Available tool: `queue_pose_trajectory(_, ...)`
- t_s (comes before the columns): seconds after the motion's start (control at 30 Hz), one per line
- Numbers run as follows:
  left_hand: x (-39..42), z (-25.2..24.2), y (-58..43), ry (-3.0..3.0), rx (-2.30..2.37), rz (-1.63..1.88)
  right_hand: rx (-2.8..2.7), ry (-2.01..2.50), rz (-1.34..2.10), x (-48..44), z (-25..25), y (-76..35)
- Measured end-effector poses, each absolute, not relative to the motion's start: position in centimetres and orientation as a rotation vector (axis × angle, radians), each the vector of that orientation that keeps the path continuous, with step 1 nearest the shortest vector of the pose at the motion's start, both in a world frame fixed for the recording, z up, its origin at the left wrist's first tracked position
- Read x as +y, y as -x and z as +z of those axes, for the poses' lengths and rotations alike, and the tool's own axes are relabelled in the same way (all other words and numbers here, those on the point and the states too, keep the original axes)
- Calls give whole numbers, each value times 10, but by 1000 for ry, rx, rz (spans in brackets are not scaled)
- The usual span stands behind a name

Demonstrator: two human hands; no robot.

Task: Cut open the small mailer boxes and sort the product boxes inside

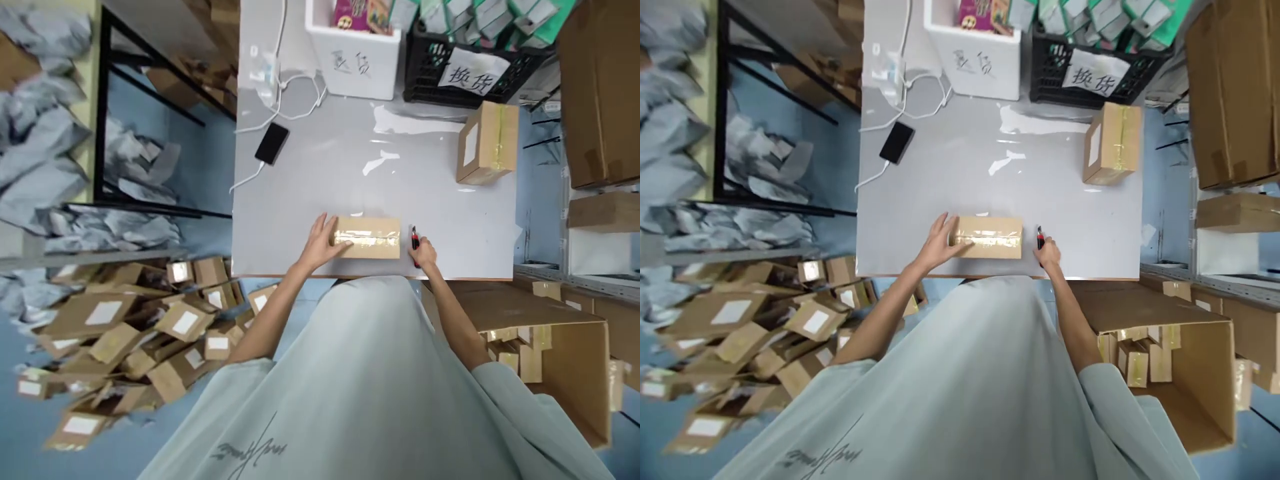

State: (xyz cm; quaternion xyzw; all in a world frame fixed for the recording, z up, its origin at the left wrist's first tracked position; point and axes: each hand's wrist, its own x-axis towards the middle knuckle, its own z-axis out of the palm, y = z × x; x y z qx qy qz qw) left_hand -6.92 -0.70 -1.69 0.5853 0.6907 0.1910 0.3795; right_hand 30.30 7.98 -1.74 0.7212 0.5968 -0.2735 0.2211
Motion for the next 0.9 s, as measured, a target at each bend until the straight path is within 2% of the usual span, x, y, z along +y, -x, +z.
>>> queue_pose_trajectory(0.23,-12,-37,84,-1411,1569,547,2151,-2084,-678,111,48,-264)
queue_pose_trajectory(0.43,-6,-56,86,-1298,1389,696,2370,-1473,-561,106,100,-181)
queue_pose_trajectory(0.6,-13,-55,78,-1284,1266,825,2257,-971,-459,89,100,-122)
queue_pose_trajectory(0.9,-17,-49,72,-1236,1211,909,2164,-889,-337,82,95,-95)
